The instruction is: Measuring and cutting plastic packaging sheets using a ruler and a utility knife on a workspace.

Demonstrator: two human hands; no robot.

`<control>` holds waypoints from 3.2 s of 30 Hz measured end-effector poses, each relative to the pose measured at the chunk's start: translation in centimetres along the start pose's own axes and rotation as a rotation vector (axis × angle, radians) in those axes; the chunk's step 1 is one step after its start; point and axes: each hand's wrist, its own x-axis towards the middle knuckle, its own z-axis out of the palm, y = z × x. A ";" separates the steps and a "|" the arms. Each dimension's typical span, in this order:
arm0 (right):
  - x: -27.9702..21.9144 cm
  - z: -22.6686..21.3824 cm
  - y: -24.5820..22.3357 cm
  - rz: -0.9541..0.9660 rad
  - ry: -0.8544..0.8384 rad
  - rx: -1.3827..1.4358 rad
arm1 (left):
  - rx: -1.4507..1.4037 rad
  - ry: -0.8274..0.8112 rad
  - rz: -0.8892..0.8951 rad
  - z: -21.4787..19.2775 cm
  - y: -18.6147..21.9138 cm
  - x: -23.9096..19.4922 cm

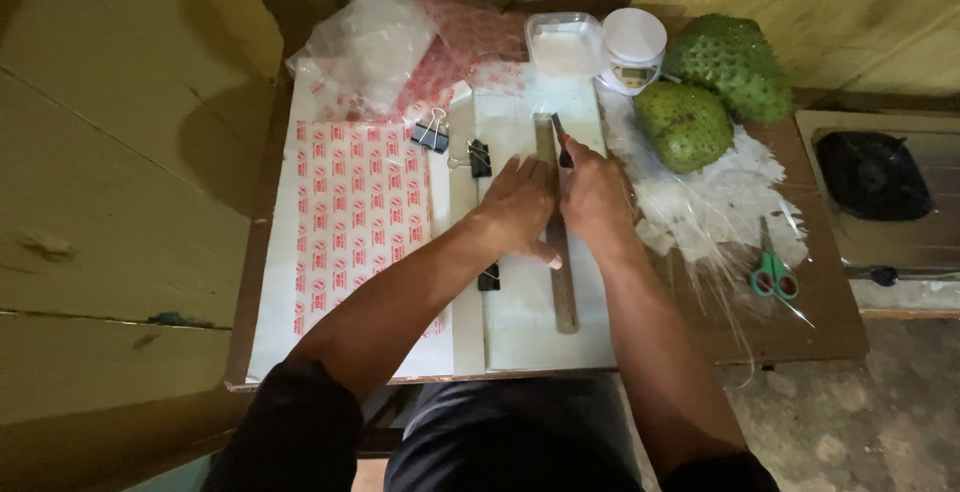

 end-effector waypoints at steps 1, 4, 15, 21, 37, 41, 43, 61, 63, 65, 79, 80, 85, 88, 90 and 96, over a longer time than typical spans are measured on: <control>-0.3 -0.2 -0.1 -0.001 -0.004 0.000 | -0.003 -0.002 -0.002 0.2 -0.1 0.0; -1.7 -1.2 -0.8 -0.034 -0.060 -0.016 | -0.046 -0.011 -0.005 0.1 -0.2 -0.1; -16.3 -5.0 -2.2 0.083 -0.197 0.027 | -0.018 0.011 -0.004 -0.1 -0.2 -0.4; -23.0 -5.1 -0.5 0.308 -0.298 0.147 | 0.037 -0.124 -0.074 0.2 0.1 0.7; -20.7 -7.1 4.8 0.524 -0.365 -0.216 | -0.057 -0.021 -0.089 0.3 0.0 0.0; -16.8 -2.5 10.2 -0.154 0.365 -0.318 | -0.111 0.016 -0.089 -0.3 0.1 -1.1; -15.3 -1.5 11.3 -0.014 0.293 -0.425 | -0.140 0.041 -0.069 -0.7 0.2 -1.7; -12.5 0.2 12.4 -0.191 0.561 -0.486 | -0.525 0.982 -0.516 1.3 -6.6 -4.9; -12.5 0.3 12.6 -0.189 0.580 -0.491 | -0.575 1.055 -0.601 2.5 -7.0 -4.4; -12.4 0.2 12.6 -0.184 0.573 -0.475 | -0.622 1.035 -0.654 3.3 -7.2 -4.0; -14.4 2.1 -0.6 -0.308 0.215 0.107 | -0.459 1.161 -0.578 3.6 -5.9 -2.3; -14.3 2.9 -1.2 -0.398 0.257 0.123 | -0.454 1.188 -0.553 3.3 -5.7 -2.4; -14.0 3.2 -2.6 -0.462 0.242 0.008 | -0.490 1.195 -0.517 2.7 -4.9 -3.0; -13.8 3.1 -2.4 -0.464 0.341 0.083 | -0.515 1.220 -0.445 2.6 -4.5 -3.1; -13.8 2.7 -2.8 -0.514 0.267 0.183 | -0.512 1.182 -0.449 2.7 -3.9 -3.1; -12.3 2.7 -5.0 -0.630 0.291 0.245 | -0.417 1.260 -0.371 2.6 -4.4 -2.0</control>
